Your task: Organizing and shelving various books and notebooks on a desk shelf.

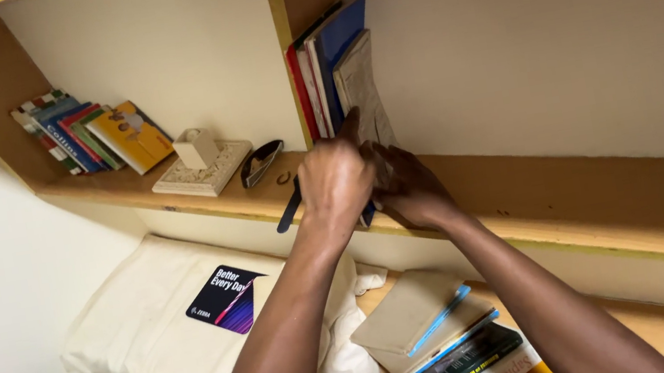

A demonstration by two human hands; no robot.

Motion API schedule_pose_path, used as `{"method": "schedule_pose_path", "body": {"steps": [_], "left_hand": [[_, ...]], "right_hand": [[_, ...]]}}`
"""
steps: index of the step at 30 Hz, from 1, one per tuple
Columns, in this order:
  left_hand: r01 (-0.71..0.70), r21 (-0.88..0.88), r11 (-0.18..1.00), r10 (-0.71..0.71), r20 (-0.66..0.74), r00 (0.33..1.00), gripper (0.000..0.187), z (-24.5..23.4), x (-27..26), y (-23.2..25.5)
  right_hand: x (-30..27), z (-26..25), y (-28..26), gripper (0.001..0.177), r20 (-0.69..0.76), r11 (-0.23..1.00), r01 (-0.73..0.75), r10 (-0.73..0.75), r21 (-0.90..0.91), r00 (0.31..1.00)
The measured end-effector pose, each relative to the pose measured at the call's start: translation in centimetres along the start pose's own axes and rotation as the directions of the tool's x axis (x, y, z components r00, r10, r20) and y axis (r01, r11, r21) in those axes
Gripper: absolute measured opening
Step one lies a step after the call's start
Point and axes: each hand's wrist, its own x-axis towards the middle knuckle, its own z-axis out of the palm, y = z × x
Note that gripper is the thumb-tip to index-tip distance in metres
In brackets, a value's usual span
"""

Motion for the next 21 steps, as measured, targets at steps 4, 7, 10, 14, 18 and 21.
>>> {"method": "schedule_pose_path", "body": {"steps": [4, 7, 10, 14, 18, 21], "left_hand": [[0.013, -0.037, 0.999, -0.013, -0.004, 1.0, 0.061, -3.4, 0.3, 1.7], [0.02, -0.058, 0.998, -0.018, 0.038, 0.999, 0.053, -2.6, 0.0, 1.6], [0.041, -0.085, 0.996, -0.032, 0.106, 0.994, 0.047, -2.1, -0.6, 1.9], [0.1, -0.119, 0.988, -0.078, 0.179, 0.981, 0.052, -2.1, -1.0, 2.3], [0.115, -0.159, 0.98, -0.071, 0.259, 0.963, 0.036, -1.1, -2.1, 1.5], [0.134, -0.173, 0.976, -0.075, 0.312, 0.947, 0.035, -1.7, -2.6, 1.1]], "right_hand": [[-0.2, 0.1, 0.9, 0.094, -0.013, 0.993, -0.061, 0.062, 0.104, 0.998], [0.1, 1.3, 3.2, 0.09, -0.039, 0.99, 0.041, -0.036, 0.136, 0.999], [0.0, 1.4, 3.3, 0.091, 0.003, 0.982, 0.003, -0.003, 0.189, 1.0], [0.1, 0.9, 2.0, 0.099, 0.026, 0.967, -0.106, 0.103, 0.23, 0.994], [0.0, 1.7, 6.0, 0.093, -0.095, 0.978, 0.136, -0.152, -0.155, 0.984], [-1.4, 1.3, 4.7, 0.082, -0.142, 0.919, 0.257, -0.309, -0.299, 0.94]]}}
